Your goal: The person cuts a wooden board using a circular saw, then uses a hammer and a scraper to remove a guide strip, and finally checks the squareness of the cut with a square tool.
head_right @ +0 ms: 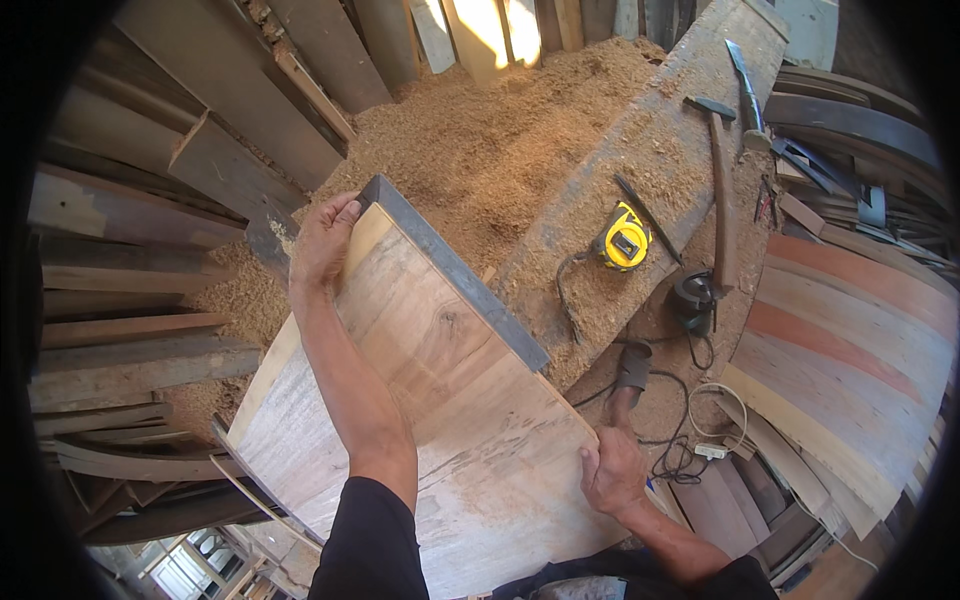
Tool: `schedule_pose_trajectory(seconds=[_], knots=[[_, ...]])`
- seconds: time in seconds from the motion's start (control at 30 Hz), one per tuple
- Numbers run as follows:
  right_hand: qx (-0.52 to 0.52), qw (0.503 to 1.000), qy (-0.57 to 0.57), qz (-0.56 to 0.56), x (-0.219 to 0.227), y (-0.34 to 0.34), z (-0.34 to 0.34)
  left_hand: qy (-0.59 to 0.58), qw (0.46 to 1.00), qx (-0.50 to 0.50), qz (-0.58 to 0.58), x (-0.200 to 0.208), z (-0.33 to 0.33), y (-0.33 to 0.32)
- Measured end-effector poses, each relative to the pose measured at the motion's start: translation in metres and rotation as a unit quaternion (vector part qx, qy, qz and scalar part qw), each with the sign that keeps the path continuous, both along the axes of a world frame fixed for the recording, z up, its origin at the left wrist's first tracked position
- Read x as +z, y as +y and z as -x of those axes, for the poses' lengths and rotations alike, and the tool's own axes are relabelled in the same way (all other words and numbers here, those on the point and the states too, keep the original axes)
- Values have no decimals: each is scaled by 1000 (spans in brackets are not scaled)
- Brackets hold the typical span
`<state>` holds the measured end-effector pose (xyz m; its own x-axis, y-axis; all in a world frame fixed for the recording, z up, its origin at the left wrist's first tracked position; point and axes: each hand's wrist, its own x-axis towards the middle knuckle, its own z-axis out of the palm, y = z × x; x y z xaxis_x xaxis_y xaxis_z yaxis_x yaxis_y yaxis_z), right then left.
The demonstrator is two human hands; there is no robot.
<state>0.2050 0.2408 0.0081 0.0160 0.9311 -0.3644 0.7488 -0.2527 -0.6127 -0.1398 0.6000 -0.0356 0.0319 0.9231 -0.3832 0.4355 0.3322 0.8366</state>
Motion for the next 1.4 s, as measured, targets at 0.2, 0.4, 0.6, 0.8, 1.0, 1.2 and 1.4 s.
schedule_pose_trajectory(seconds=[0.2,0.4,0.6,0.8,1.0,1.2,1.4], knots=[[-1,999,-11,36,2,0,-1,-11,1000,-1,6,7,-5,-1],[-5,999,-7,35,0,-3,-1,16,1000,-18,19,17,-5,0],[-8,1000,1,23,-3,-5,-2,7,999,-22,33,21,-7,0],[-13,1000,7,21,1,0,0,-4,1000,-3,26,21,-10,-2],[-6,1000,7,29,-1,-3,-2,34,999,-21,20,25,-10,-2],[-1,998,0,57,0,-4,-3,9,999,-3,32,28,-14,-3],[-1,999,17,51,2,-2,-2,31,999,-6,36,26,-9,-1]])
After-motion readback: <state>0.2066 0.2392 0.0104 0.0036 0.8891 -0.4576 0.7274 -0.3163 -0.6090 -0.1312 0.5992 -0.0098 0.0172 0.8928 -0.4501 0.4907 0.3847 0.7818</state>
